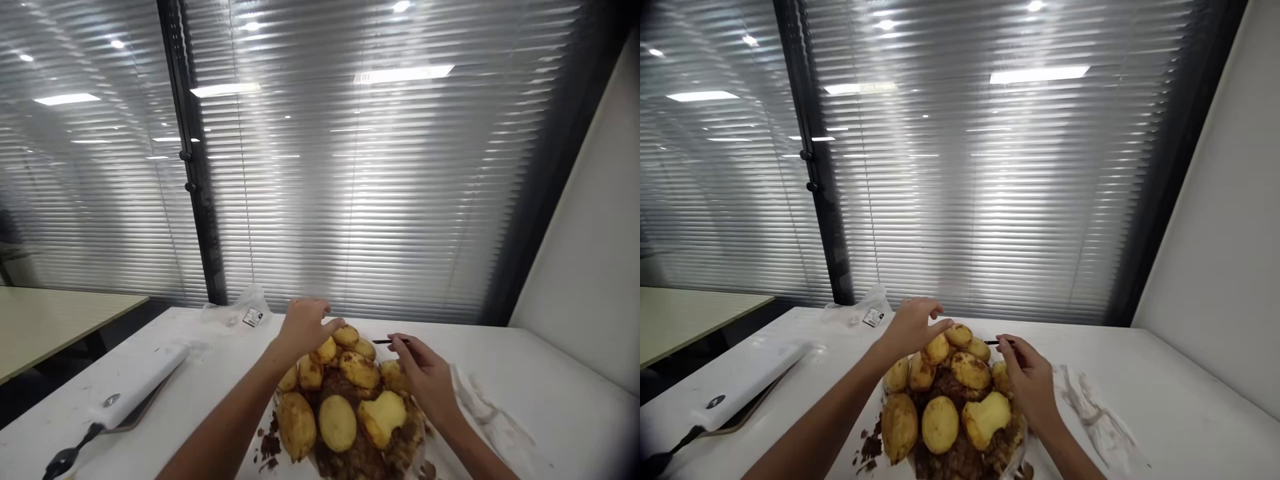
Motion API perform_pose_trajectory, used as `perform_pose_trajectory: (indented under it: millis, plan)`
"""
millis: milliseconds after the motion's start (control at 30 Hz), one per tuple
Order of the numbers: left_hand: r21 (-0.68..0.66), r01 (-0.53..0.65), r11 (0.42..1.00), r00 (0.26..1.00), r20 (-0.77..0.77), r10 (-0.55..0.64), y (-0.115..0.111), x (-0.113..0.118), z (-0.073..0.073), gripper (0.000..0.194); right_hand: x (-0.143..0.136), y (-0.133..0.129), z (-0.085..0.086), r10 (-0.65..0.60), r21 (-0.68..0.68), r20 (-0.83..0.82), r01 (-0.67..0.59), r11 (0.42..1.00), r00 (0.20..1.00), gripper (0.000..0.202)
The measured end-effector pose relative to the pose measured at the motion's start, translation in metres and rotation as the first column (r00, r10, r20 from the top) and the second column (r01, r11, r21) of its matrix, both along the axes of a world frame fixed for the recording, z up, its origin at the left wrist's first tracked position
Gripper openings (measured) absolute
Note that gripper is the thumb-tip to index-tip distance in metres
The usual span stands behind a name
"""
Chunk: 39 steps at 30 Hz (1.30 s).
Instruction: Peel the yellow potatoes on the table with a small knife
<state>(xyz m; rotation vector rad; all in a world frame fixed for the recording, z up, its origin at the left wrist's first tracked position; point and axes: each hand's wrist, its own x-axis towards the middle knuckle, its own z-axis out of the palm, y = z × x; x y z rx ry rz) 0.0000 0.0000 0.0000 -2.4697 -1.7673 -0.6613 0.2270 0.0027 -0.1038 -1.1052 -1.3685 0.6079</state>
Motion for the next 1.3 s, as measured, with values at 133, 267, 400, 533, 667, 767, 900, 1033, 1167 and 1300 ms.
perform_pose_trajectory:
  millis: [133,267,400,533,667,767,900,1033,1167,1300]
  plan:
    - [-0.148,0.087,0.985,0.981,-0.157,-0.11,0.024,-0.006,0.003,0.044,0.001,0.002,-0.004,0.107,-0.001,0.02,-0.107,0.994,0.994,0.042]
    - [-0.229,0.124,0.966,0.958,-0.225,-0.176,0.032,-0.003,0.012,0.054,0.0,0.001,-0.005,0.157,-0.024,0.04,-0.156,0.987,0.987,0.042]
    - [-0.242,0.129,0.962,0.942,-0.272,-0.195,0.031,-0.006,0.016,0.059,-0.002,-0.003,-0.005,0.118,-0.024,0.146,-0.115,0.993,0.982,0.042]
    - [-0.258,0.163,0.952,0.924,-0.299,-0.239,0.03,-0.004,0.011,0.063,-0.003,-0.004,-0.004,0.092,-0.026,0.202,-0.089,0.996,0.975,0.043]
    - [-0.232,0.217,0.948,0.903,-0.322,-0.285,0.031,0.009,0.001,0.054,0.0,0.0,-0.007,0.141,-0.089,0.195,-0.125,0.988,0.971,0.044]
    - [-0.206,0.31,0.928,0.88,-0.307,-0.362,0.031,0.018,-0.007,0.041,0.002,0.005,-0.01,0.184,-0.14,0.121,-0.167,0.976,0.975,0.044]
    - [-0.15,0.372,0.916,0.865,-0.304,-0.4,0.032,0.022,-0.018,0.041,0.002,0.008,-0.013,0.21,-0.163,0.02,-0.204,0.965,0.977,0.044]
    - [-0.102,0.371,0.923,0.881,-0.275,-0.384,0.035,0.021,-0.026,0.068,-0.002,0.004,-0.01,0.246,-0.174,-0.059,-0.253,0.952,0.967,0.045]
    - [-0.146,0.329,0.933,0.902,-0.242,-0.357,0.038,0.02,-0.029,0.08,-0.004,0.001,-0.011,0.282,-0.183,-0.039,-0.284,0.941,0.959,0.043]
    - [-0.215,0.275,0.937,0.913,-0.247,-0.324,0.041,0.02,-0.028,0.072,-0.003,0.0,-0.014,0.242,-0.165,0.108,-0.223,0.961,0.964,0.041]
